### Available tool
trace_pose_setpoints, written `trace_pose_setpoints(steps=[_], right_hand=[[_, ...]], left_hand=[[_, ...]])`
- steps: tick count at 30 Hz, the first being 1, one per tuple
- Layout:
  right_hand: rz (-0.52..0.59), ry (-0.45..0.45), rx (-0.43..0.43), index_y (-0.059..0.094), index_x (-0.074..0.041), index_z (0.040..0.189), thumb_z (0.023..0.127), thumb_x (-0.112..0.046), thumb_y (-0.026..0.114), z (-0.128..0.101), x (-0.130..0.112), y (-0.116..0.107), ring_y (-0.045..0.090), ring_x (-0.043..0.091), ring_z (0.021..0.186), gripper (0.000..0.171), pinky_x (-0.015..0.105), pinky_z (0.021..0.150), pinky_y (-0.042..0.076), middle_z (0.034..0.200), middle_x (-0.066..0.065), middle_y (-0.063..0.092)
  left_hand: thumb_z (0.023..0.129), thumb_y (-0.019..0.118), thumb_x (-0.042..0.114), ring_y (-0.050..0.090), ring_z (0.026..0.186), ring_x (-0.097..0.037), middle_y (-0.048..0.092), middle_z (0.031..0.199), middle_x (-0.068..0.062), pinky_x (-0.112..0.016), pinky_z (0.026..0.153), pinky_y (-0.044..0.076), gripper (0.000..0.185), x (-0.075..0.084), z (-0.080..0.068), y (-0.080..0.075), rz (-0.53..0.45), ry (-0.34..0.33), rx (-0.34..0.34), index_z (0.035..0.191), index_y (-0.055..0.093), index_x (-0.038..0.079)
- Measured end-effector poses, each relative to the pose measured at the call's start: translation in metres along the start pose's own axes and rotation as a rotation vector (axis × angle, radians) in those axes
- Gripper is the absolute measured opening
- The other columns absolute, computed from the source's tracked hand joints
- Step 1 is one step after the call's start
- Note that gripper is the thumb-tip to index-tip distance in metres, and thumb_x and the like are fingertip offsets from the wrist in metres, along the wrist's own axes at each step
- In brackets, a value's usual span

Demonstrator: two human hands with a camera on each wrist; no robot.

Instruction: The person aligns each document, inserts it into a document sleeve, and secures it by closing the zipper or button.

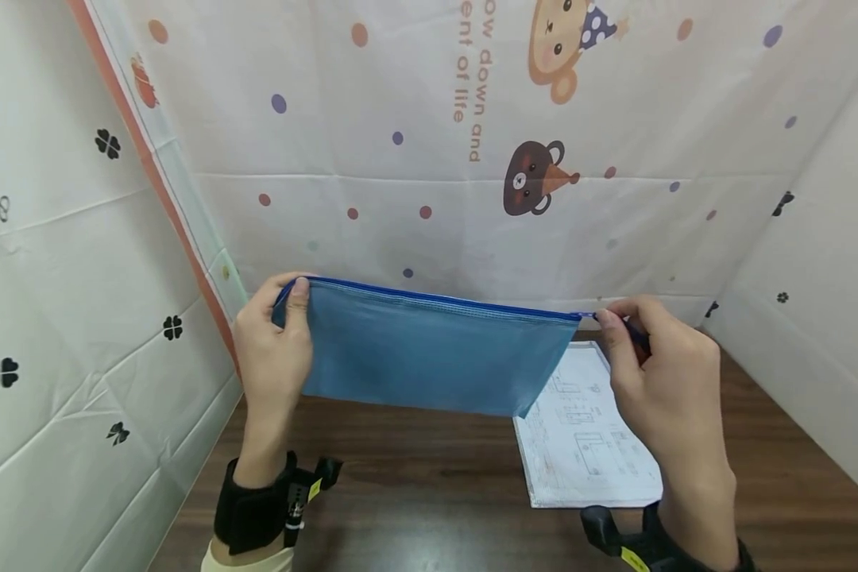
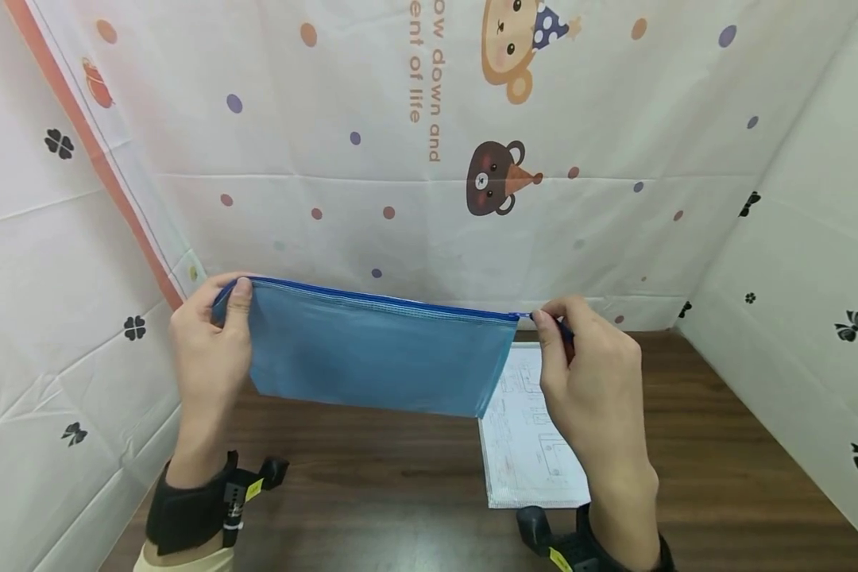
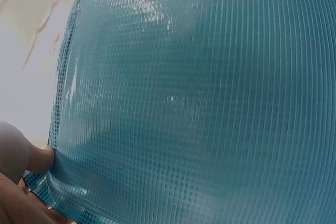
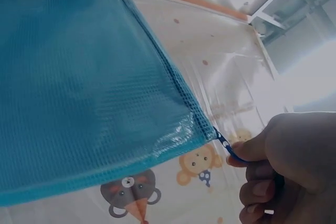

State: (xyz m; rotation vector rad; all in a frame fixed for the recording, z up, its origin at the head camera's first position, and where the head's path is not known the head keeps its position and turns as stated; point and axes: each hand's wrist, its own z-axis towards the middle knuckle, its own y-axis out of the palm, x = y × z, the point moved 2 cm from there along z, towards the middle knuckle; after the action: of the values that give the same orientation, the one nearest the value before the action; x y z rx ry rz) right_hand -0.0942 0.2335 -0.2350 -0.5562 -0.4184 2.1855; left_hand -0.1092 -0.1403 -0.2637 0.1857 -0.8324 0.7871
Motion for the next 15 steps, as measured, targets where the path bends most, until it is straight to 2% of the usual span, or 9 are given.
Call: trace_pose_setpoints(steps=[3,5,7,8,11,13,15], right_hand=[[0.001,0.028,0.019,0.070,0.009,0.110,0.099,-0.002,0.072,-0.001,0.000,0.000,0.046,0.019,0.062,0.015,0.013,0.061,0.031,0.079,0.018,0.066],[0.010,0.048,0.048,0.070,0.009,0.111,0.100,-0.004,0.072,-0.002,-0.001,0.002,0.052,0.024,0.071,0.017,0.012,0.069,0.034,0.091,0.022,0.069],[0.024,0.068,0.102,0.070,0.010,0.113,0.101,-0.006,0.071,-0.002,-0.003,0.004,0.055,0.030,0.083,0.020,0.016,0.079,0.035,0.101,0.026,0.066],[0.032,0.078,0.136,0.070,0.010,0.114,0.102,-0.008,0.070,-0.001,-0.005,0.005,0.055,0.032,0.088,0.022,0.019,0.083,0.035,0.105,0.027,0.065],[0.087,0.078,0.212,0.070,0.011,0.113,0.101,-0.010,0.071,-0.001,-0.012,0.008,0.055,0.033,0.097,0.024,0.023,0.086,0.035,0.107,0.027,0.062],[0.117,0.068,0.180,0.071,0.009,0.111,0.101,-0.010,0.071,-0.001,-0.018,0.010,0.056,0.028,0.090,0.021,0.021,0.083,0.037,0.101,0.023,0.066],[0.142,0.076,0.070,0.073,0.005,0.108,0.103,-0.013,0.071,-0.001,-0.023,0.014,0.061,0.023,0.084,0.018,0.019,0.077,0.044,0.096,0.016,0.071]], left_hand=[[0.111,0.057,0.035,0.042,0.056,-0.020,0.055,0.071,-0.008,-0.031,0.054,0.032,0.035,0.000,0.001,0.001,0.010,0.004,-0.003,0.119,0.079,0.009],[0.111,0.057,0.034,0.040,0.051,-0.021,0.050,0.066,-0.009,-0.030,0.050,0.030,0.034,0.000,0.001,0.001,0.032,0.008,-0.006,0.119,0.079,0.009],[0.111,0.057,0.033,0.037,0.048,-0.021,0.045,0.062,-0.008,-0.030,0.047,0.029,0.033,-0.001,0.001,0.001,0.070,0.008,-0.015,0.119,0.079,0.010],[0.111,0.057,0.033,0.033,0.044,-0.023,0.038,0.059,-0.009,-0.030,0.045,0.026,0.033,-0.002,0.001,0.001,0.095,0.010,-0.020,0.120,0.079,0.010],[0.112,0.057,0.031,0.032,0.043,-0.022,0.035,0.057,-0.007,-0.028,0.043,0.025,0.033,-0.002,0.001,0.002,0.140,0.011,-0.042,0.122,0.078,0.008],[0.112,0.057,0.031,0.032,0.041,-0.021,0.034,0.056,-0.006,-0.028,0.042,0.025,0.033,-0.002,0.000,0.003,0.142,0.022,-0.056,0.122,0.078,0.008],[0.112,0.056,0.031,0.030,0.039,-0.019,0.033,0.054,-0.005,-0.028,0.040,0.025,0.032,0.001,-0.001,0.006,0.109,0.046,-0.069,0.122,0.078,0.009]])
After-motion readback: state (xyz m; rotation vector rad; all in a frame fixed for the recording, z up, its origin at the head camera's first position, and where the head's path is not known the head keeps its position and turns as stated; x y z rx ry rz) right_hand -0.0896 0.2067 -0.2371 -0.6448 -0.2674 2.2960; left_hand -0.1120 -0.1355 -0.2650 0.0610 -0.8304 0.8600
